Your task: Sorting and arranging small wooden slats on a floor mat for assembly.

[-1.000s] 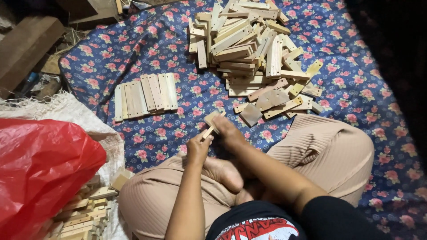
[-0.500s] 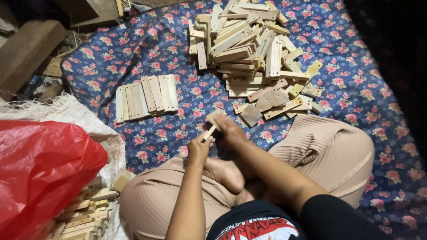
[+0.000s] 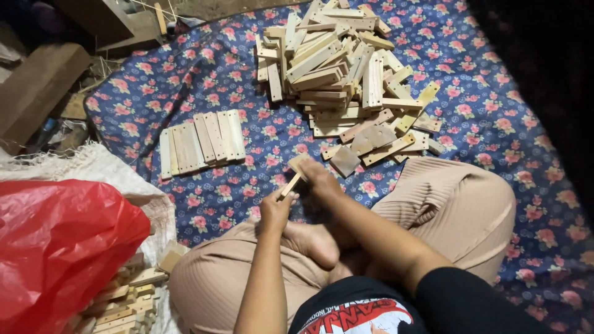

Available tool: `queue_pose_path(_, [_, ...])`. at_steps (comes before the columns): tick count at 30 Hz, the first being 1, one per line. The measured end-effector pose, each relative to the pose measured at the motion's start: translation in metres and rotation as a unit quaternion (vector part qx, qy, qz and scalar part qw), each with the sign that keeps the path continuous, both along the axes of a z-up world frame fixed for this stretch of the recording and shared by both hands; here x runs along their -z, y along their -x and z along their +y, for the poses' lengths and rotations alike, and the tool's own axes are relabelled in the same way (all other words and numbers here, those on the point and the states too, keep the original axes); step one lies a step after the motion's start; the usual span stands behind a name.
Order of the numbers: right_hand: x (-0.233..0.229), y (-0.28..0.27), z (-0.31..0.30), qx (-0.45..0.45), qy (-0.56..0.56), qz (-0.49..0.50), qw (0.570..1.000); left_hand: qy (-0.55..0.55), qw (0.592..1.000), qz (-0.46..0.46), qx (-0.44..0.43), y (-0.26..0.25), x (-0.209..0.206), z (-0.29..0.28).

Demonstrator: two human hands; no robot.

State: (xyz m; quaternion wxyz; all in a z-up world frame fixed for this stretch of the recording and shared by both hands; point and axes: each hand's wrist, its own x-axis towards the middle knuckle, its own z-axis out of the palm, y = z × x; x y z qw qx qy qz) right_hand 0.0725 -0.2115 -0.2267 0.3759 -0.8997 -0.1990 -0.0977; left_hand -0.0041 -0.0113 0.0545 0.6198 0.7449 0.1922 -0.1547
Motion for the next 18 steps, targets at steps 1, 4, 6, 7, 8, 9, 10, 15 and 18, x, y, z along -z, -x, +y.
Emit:
queue_pose_path(1, [-0.037, 0.007, -0.006, 0.001, -0.001, -0.001, 1.000, -0.001, 1.000, -0.001, 0.001, 0.001, 0.007, -0.001])
queue_pose_path(4, [-0.117, 0.016, -0.018, 0.057, 0.045, 0.047, 0.996, 0.148, 0.988, 0.003, -0.053, -0.009, 0.024, 0.001])
queue_pose_path(6, [-0.126, 0.030, -0.017, 0.066, 0.058, 0.039, 0.995, 0.336, 0.926, 0.030, -0.167, -0.009, 0.034, 0.012])
queue_pose_path(7, [-0.133, 0.037, -0.013, 0.065, 0.058, 0.041, 0.995, 0.336, 0.926, 0.032, -0.169, -0.009, 0.033, 0.012])
queue_pose_path(8, [-0.140, 0.044, -0.008, 0.064, 0.061, 0.021, 0.996, 0.303, 0.940, 0.037, -0.151, -0.010, 0.034, 0.012])
queue_pose_path(9, [-0.146, 0.051, -0.003, 0.063, 0.062, 0.003, 0.996, 0.270, 0.953, 0.042, -0.132, -0.010, 0.034, 0.013])
queue_pose_path(10, [-0.160, 0.060, 0.010, 0.063, 0.062, 0.005, 0.996, 0.269, 0.953, 0.045, -0.134, -0.007, 0.032, 0.011])
queue_pose_path(15, [-0.214, 0.086, 0.039, -0.004, -0.082, 0.028, 0.996, 0.312, 0.933, 0.010, -0.179, -0.002, 0.045, 0.013])
queue_pose_path(18, [-0.142, 0.059, 0.009, 0.071, 0.020, 0.203, 0.976, 0.331, 0.926, 0.012, -0.180, -0.007, 0.053, 0.015])
